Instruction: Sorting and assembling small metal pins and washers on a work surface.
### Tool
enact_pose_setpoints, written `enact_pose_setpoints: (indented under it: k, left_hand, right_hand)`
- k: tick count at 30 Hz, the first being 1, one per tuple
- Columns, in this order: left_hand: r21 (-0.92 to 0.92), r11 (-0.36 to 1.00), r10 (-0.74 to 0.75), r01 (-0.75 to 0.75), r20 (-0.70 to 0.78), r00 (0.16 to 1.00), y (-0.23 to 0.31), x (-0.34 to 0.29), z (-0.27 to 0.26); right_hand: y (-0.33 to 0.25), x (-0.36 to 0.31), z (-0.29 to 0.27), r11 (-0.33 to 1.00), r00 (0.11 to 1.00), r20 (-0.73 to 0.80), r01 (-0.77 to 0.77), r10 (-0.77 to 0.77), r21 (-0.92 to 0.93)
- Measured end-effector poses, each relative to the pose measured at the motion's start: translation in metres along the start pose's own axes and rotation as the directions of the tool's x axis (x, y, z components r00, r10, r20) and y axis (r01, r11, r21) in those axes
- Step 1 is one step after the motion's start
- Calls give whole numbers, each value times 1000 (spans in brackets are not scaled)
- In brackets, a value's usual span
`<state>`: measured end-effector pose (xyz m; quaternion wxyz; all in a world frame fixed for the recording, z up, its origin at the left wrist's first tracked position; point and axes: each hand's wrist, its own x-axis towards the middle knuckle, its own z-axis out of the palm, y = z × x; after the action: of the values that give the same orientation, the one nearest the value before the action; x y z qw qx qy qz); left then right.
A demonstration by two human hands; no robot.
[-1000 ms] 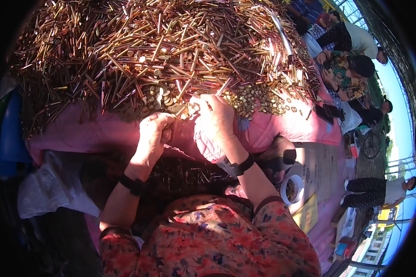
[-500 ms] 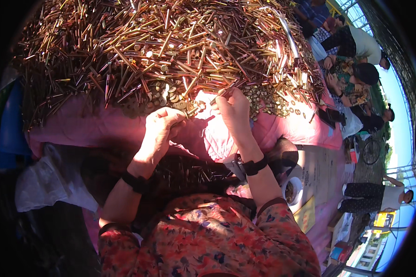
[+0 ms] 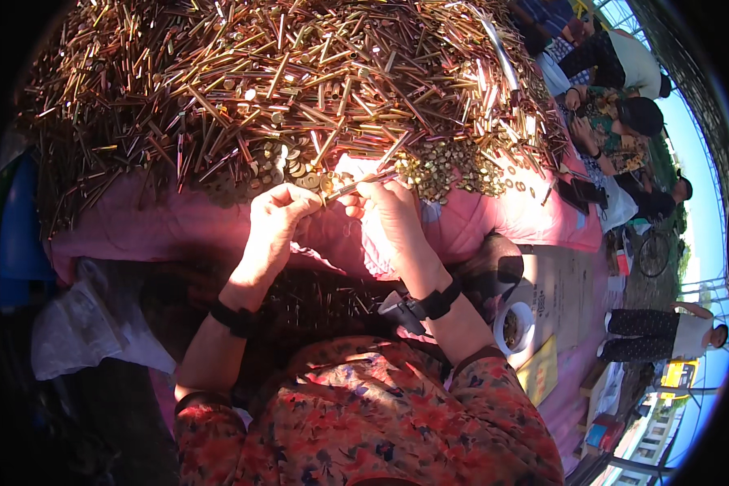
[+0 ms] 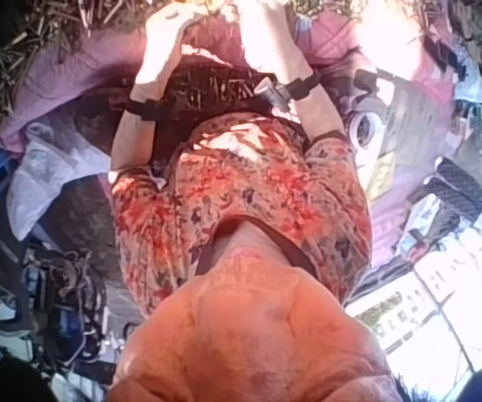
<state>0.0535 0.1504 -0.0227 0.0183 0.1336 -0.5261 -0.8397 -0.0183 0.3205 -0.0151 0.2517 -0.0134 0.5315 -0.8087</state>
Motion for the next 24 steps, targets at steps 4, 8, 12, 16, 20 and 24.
enact_pose_setpoints:
  k: [4, 8, 12, 16, 20, 24]
  left_hand:
    - [-184, 968, 151, -168, -103, 983, -17, 7, 8]
    - [-102, 994, -38, 50, 118, 992, -5, -7, 25]
    - [-1, 998, -65, 66, 165, 984, -3, -5, 19]
    - [-21, 992, -117, 122, 163, 980, -4, -5, 21]
    - [-70, 993, -90, 100, 134, 987, -12, -4, 20]
    - [-205, 975, -84, 87, 21, 996, -10, -3, 12]
  right_hand:
    - [11, -9, 11, 996, 999, 49, 26, -22, -80]
    - [11, -21, 26, 959, 984, 136, 147, -117, -241]
    - [10, -22, 19, 847, 957, 277, 215, -84, -487]
    - [17, -21, 16, 897, 964, 243, 199, -106, -395]
    - [14, -23, 17, 543, 935, 269, 352, -229, -762]
    - [4, -17, 11, 402, 909, 331, 410, -253, -819]
